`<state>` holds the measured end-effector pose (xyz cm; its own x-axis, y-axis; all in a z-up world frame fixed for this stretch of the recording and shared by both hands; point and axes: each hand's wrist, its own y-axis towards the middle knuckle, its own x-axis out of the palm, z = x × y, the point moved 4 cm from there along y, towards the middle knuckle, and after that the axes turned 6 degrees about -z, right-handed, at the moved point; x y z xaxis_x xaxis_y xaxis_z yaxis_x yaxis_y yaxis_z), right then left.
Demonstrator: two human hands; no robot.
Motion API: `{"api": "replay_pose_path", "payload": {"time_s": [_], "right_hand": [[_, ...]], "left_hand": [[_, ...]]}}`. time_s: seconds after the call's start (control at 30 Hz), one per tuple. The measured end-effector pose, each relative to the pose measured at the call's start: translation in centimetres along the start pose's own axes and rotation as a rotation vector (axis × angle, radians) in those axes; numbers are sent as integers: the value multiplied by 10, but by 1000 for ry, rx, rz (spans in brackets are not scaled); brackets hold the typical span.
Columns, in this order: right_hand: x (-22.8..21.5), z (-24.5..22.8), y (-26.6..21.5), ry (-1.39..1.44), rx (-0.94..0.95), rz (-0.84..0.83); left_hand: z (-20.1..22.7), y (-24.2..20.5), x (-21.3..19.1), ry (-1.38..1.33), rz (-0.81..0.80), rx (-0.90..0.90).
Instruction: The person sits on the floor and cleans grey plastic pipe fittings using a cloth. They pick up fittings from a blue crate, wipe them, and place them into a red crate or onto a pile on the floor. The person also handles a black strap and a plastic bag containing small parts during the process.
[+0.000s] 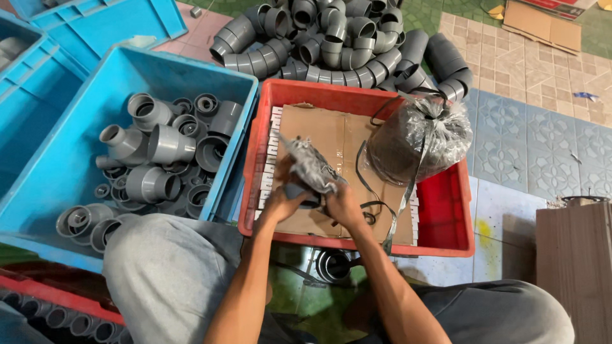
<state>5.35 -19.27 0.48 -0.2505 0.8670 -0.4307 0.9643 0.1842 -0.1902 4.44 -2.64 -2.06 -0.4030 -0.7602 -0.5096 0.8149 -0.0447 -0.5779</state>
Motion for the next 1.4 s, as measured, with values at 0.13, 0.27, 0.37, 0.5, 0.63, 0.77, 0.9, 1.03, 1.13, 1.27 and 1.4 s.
{"api": "replay_pose_path", "payload": {"time_s": [0.13,0.27,0.37,0.5,0.63,0.77,0.9,1.03,1.13,1.27,1.4], "right_hand": [[10,48,17,-140,-292,23],[17,56,19,-185,-26,-23],[17,38,28,-147,-3,-11],[21,29,20,-153,-234,9],[16,79,29,-250,-63,46],[11,41,28,-141,10,31],[15,26,13,-65,-373,46],[22,-18,-8,-175,-318,12],[22,40,19,-287,-290,33],[27,66,34,-189,-83,-1],[33,24,27,-268,-88,-53]], "left_hand": [[10,-17,-26,-92,35,49],[-14,-29,-29,-228,23,-67],[-27,6,-19,-247,38,-4],[-43,22,-16,-183,34,-71],[-33,-9,-25,-212,72,-15],[-27,-13,-9,-250,19,-42],[-52,47,12,-117,96,39],[-34,17,-4,-241,86,91],[-22,-11,-21,-279,98,-9],[-29,-12,-24,-239,90,26],[-62,48,-1,-123,119,49]]}}
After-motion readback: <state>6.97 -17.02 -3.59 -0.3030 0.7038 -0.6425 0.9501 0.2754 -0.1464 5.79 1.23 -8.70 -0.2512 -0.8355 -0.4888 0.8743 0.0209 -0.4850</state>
